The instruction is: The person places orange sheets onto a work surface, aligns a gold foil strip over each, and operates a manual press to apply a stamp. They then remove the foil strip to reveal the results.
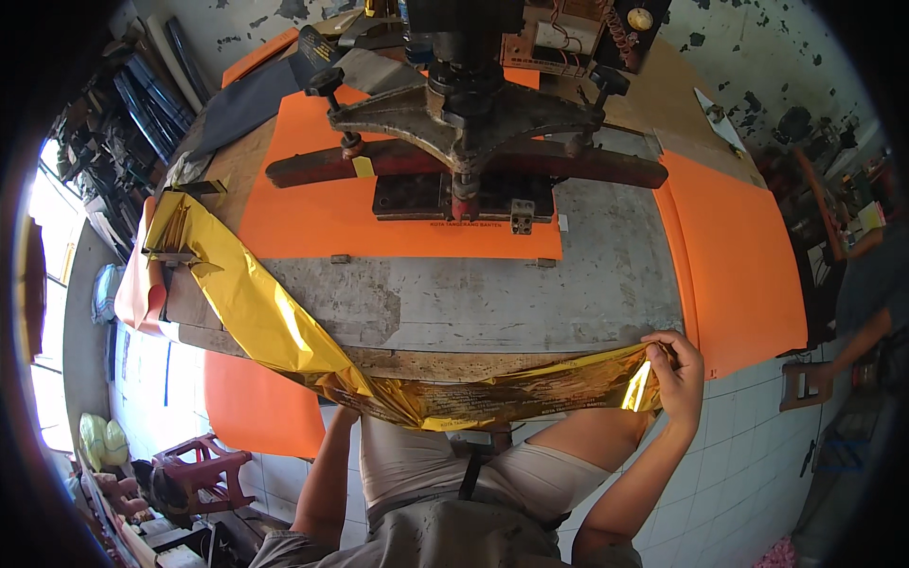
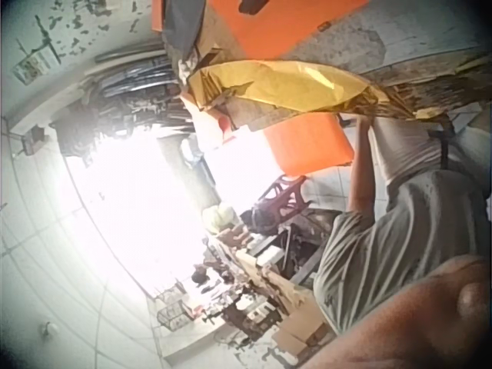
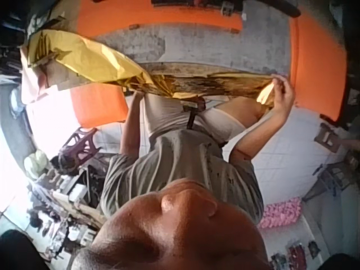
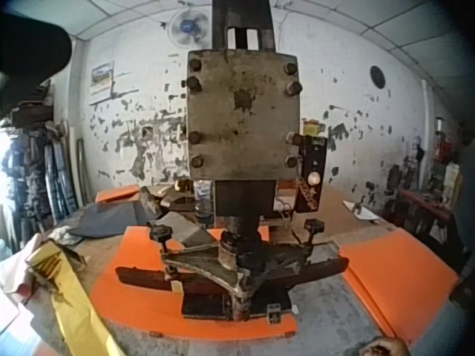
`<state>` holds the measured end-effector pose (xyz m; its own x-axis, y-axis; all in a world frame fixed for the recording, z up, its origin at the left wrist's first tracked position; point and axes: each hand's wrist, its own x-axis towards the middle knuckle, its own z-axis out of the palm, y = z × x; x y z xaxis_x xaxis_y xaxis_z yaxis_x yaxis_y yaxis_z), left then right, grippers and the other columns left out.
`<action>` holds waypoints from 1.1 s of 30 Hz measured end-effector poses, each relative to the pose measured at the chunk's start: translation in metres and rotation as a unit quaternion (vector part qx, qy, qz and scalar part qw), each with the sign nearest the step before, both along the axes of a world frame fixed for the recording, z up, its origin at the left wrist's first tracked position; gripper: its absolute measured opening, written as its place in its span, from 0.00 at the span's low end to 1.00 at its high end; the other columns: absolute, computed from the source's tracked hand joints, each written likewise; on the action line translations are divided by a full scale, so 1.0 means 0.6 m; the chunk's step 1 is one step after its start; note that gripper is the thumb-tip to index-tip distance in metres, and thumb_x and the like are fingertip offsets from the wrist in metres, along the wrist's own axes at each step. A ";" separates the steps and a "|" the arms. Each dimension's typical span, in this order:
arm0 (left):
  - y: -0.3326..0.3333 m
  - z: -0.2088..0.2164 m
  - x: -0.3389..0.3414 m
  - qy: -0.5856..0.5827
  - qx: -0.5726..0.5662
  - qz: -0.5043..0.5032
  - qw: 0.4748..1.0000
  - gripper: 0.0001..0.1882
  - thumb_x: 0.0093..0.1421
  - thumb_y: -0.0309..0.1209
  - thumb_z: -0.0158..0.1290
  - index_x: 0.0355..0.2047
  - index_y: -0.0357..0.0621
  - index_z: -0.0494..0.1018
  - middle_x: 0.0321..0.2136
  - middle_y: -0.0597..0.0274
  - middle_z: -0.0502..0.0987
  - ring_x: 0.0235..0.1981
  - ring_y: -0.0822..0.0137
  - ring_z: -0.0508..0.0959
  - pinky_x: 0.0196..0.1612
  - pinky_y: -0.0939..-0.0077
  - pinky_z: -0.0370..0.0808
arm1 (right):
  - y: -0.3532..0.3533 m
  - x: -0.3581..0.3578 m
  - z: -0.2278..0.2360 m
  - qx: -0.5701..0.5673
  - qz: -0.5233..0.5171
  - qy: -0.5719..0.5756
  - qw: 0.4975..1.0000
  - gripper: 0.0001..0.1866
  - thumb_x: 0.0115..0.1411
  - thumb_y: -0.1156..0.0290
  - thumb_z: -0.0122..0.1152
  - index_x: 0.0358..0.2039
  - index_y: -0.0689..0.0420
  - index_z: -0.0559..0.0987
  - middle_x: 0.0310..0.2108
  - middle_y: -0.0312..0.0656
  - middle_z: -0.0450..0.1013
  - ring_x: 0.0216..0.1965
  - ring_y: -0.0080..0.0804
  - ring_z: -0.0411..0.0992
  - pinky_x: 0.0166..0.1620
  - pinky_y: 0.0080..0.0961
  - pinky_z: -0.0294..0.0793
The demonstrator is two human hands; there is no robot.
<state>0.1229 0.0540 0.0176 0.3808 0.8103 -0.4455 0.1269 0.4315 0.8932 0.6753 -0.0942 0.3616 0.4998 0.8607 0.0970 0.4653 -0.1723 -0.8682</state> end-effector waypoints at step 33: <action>0.004 -0.001 0.005 0.023 -0.019 -0.006 1.000 0.24 0.69 0.32 0.55 0.63 0.43 0.67 0.59 0.61 0.72 0.58 0.65 0.71 0.62 0.65 0.70 | 0.000 -0.003 0.005 0.006 0.012 0.011 1.000 0.08 0.67 0.71 0.62 0.40 0.63 0.81 0.32 0.33 0.74 0.32 0.17 0.66 0.37 0.17 0.65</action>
<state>0.1262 0.0567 0.0169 0.3685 0.7879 -0.4933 0.1722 0.4636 0.8691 0.6738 -0.0944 0.3645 0.4812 0.8712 0.0972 0.4493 -0.1500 -0.8807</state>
